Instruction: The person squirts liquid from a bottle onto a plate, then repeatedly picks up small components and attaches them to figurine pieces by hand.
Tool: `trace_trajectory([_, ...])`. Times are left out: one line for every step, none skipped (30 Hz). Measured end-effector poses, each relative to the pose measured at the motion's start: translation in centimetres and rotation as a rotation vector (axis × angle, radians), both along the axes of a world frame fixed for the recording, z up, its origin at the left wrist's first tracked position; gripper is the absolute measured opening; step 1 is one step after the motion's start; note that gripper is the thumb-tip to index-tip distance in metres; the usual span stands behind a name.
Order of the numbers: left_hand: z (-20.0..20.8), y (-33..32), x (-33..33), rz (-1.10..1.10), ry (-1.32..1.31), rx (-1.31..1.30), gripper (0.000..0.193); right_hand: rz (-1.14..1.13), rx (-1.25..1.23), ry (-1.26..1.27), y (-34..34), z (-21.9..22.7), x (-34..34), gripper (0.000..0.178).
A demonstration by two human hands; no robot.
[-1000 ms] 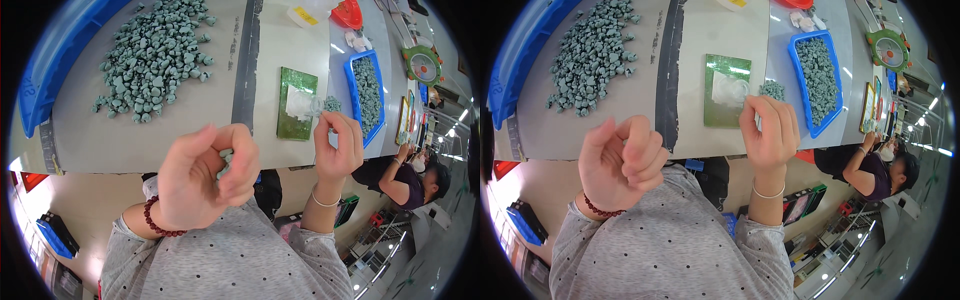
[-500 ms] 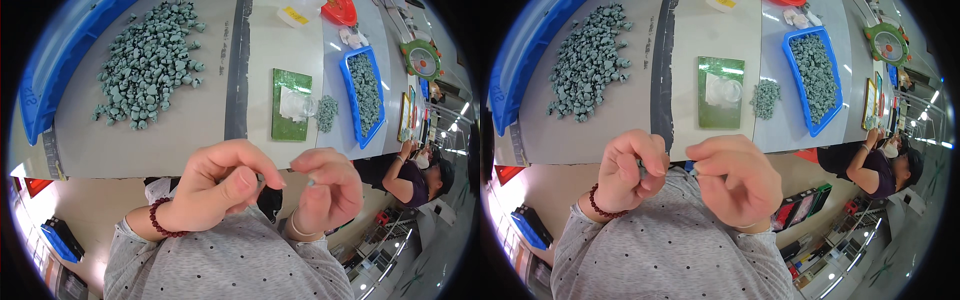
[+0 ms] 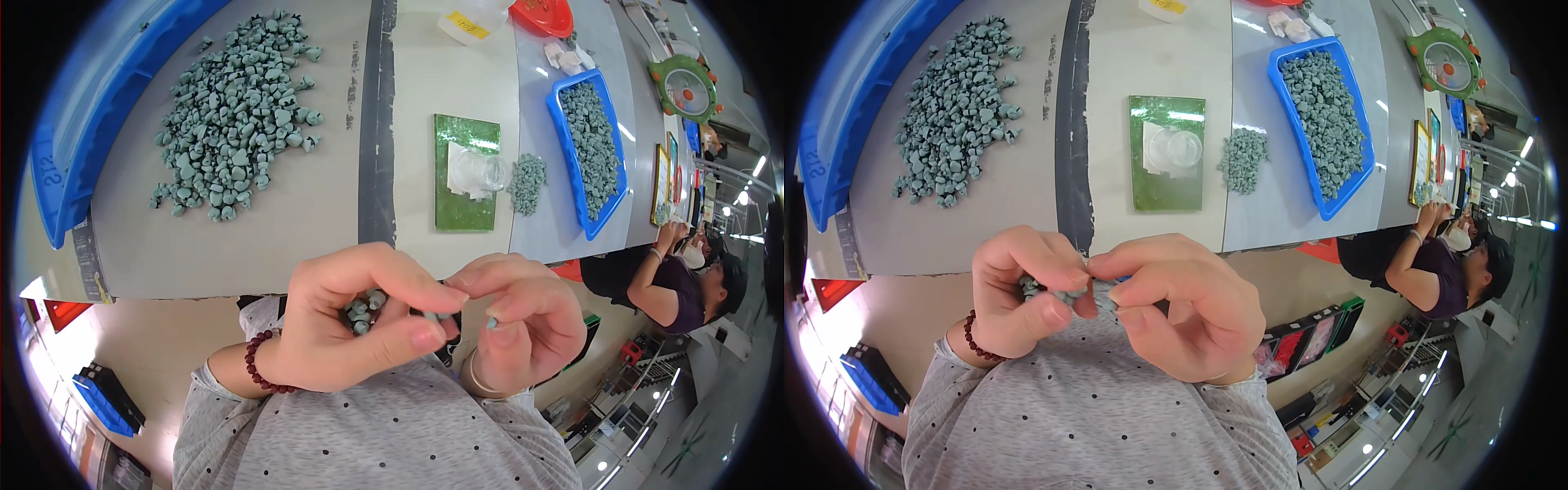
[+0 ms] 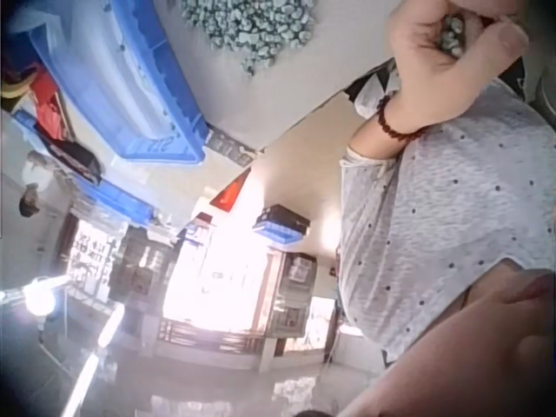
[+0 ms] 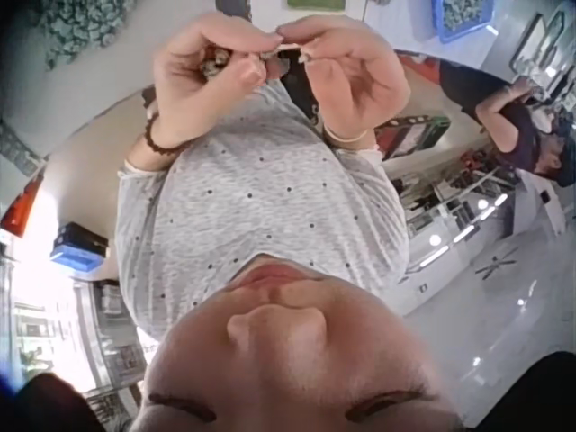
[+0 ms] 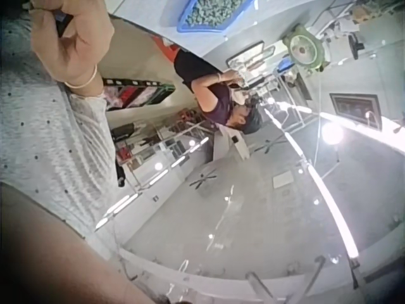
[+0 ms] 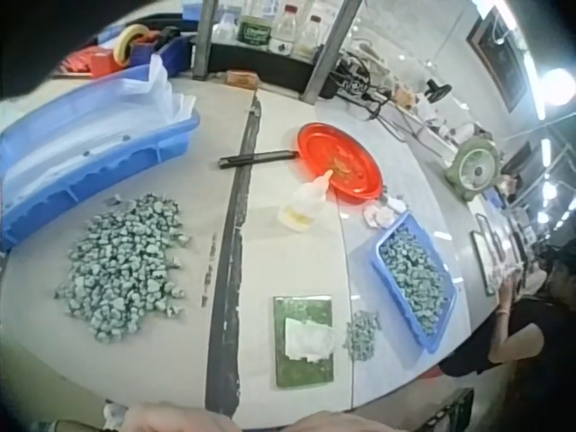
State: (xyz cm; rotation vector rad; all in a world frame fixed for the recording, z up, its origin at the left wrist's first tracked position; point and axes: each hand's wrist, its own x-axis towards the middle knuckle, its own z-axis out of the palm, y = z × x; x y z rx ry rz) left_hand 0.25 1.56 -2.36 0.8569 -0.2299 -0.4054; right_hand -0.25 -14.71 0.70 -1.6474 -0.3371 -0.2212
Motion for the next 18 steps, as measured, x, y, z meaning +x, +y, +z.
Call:
trace_trajectory([-0.5,-0.1,-0.1,-0.003,-0.108,-0.051,0.021,0.003,0.046,0.064,0.2,0.3,0.0,0.014])
trace_trajectory([-0.7,-0.2,-0.2,-0.002,-0.108,-0.05,0.021,0.007,0.091,0.129,0.3,0.5,-0.1,0.014])
trace_trajectory([-0.7,-0.4,-0.3,0.026,-0.11,-0.033,0.02,0.004,0.091,0.128,0.1,0.4,0.0,0.014])
trace_trajectory([-0.7,-0.6,-0.5,0.053,-0.112,-0.017,0.019,0.021,0.07,0.079,-0.2,0.1,0.0,0.013])
trace_trajectory([-0.4,-0.5,-0.5,0.05,-0.112,-0.018,0.019,0.037,0.049,0.03,-0.4,0.0,0.1,0.013])
trace_trajectory([0.1,-0.3,-0.4,0.033,-0.079,0.024,0.017,0.036,0.05,0.031,-0.5,0.0,0.0,0.013])
trace_trajectory([0.3,-0.2,-0.4,0.014,-0.045,0.065,0.015,0.042,0.033,0.044,-0.6,0.1,-0.1,0.014])
trace_trajectory([0.2,-0.4,-0.5,0.012,-0.045,0.065,0.015,0.048,0.017,0.057,-0.6,0.2,-0.1,0.014])
trace_trajectory([0.1,-0.6,-0.5,0.06,-0.103,0.086,0.015,0.044,0.017,0.056,-0.7,0.3,-0.1,0.014])
trace_trajectory([0.1,-0.7,-0.5,0.109,-0.162,0.106,0.015,0.061,-0.033,0.026,-0.7,0.3,0.0,0.015])
trace_trajectory([0.2,-0.6,-0.5,0.104,-0.162,0.105,0.015,0.078,-0.083,-0.004,-0.8,0.4,0.0,0.015])
trace_trajectory([0.2,-0.4,-0.6,0.08,-0.186,0.134,0.016,0.077,-0.081,-0.003,-0.9,0.6,0.1,0.015])
trace_trajectory([0.2,-0.1,-0.6,0.055,-0.209,0.163,0.018,0.099,-0.147,-0.003,-1.0,0.9,0.1,0.01])
trace_trajectory([0.2,0.1,-0.5,0.053,-0.208,0.165,0.018,0.12,-0.214,-0.003,-1.0,1.1,0.2,0.021])
trace_trajectory([0.2,0.2,-0.5,0.054,-0.284,0.213,0.018,0.113,-0.217,-0.003,-1.0,1.4,0.2,0.021])
trace_trajectory([0.2,0.2,-0.4,0.056,-0.361,0.26,0.019,0.096,-0.284,-0.05,-1.0,1.7,0.2,0.022])
trace_trajectory([0.2,-0.1,-0.4,0.05,-0.363,0.255,0.019,0.079,-0.351,-0.096,-1.0,2.0,0.2,0.024])
trace_trajectory([-0.1,-0.3,-0.5,0.094,-0.383,0.234,0.018,0.081,-0.347,-0.094,-0.9,2.0,0.3,0.024])
